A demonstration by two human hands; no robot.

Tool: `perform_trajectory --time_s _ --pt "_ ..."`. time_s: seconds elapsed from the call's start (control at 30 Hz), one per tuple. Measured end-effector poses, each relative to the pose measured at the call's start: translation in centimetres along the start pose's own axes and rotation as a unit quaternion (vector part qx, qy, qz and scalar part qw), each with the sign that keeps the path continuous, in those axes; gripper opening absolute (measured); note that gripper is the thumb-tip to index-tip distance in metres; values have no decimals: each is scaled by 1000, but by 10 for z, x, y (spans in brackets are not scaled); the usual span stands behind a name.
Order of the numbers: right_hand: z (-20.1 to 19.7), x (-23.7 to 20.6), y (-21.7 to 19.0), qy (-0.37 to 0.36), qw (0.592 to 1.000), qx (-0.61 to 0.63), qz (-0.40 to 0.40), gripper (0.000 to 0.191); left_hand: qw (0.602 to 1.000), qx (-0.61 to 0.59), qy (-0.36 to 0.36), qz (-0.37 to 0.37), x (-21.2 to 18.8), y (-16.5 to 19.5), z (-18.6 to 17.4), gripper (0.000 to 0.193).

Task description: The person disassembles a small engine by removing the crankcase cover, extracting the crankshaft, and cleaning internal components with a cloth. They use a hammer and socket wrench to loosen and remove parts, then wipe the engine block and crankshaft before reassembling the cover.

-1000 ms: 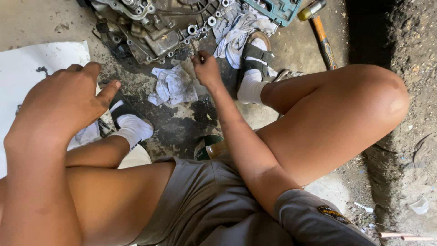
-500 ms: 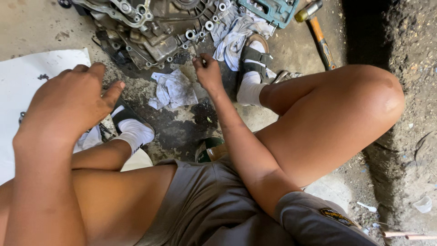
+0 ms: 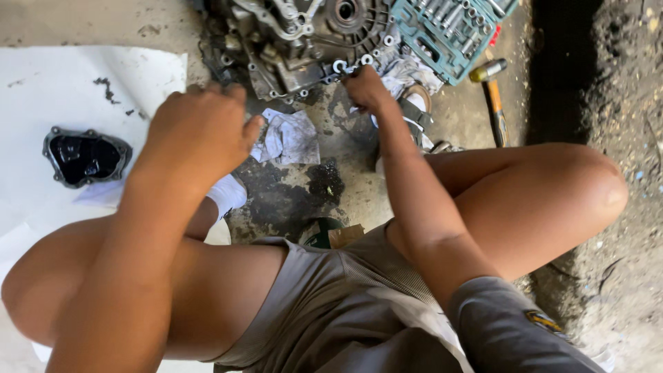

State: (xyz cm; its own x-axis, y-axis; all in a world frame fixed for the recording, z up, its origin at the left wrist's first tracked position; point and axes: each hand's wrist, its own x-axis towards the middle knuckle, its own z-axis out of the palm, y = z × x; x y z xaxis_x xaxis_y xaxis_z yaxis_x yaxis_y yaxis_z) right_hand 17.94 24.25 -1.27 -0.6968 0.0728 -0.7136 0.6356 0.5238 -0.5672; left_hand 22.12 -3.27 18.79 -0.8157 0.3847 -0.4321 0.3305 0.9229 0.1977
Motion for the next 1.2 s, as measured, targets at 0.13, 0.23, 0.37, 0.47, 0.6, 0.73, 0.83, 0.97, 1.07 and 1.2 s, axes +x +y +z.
perform_trajectory --time_s 0.13,0.23,0.37,0.47,0.6,0.73,0.83,0.97,1.07,1.2 --pt "-9 -2 -17 -63 997 -40 -4 31 999 8 29 14 -3 -4 11 40" --pt "-8 -4 -32 -61 995 -31 66 30 998 30 56 18 -5 -7 14 40" --pt "-7 -10 -44 -84 992 6 94 30 997 39 65 22 -8 -9 15 39" --pt "-6 -19 -43 -50 998 26 11 24 995 58 77 29 -7 -11 16 42" --pt "0 -19 -32 -30 997 -11 -64 27 995 57 77 30 -6 -12 17 39" --pt "-3 -2 -20 -13 994 3 -104 26 998 17 64 22 -1 -12 10 42" --pt "0 5 -13 38 987 -106 -113 35 1000 12 4 15 8 -15 2 43" --pt "14 6 -8 159 981 -72 -80 41 999 32 -34 -14 21 -14 0 46" --pt "16 -2 -6 149 986 -64 -49 36 994 23 -100 -26 24 -6 11 49" --pt "-24 -9 -8 -2 999 36 -20 33 988 19 -151 -23 32 5 28 58"
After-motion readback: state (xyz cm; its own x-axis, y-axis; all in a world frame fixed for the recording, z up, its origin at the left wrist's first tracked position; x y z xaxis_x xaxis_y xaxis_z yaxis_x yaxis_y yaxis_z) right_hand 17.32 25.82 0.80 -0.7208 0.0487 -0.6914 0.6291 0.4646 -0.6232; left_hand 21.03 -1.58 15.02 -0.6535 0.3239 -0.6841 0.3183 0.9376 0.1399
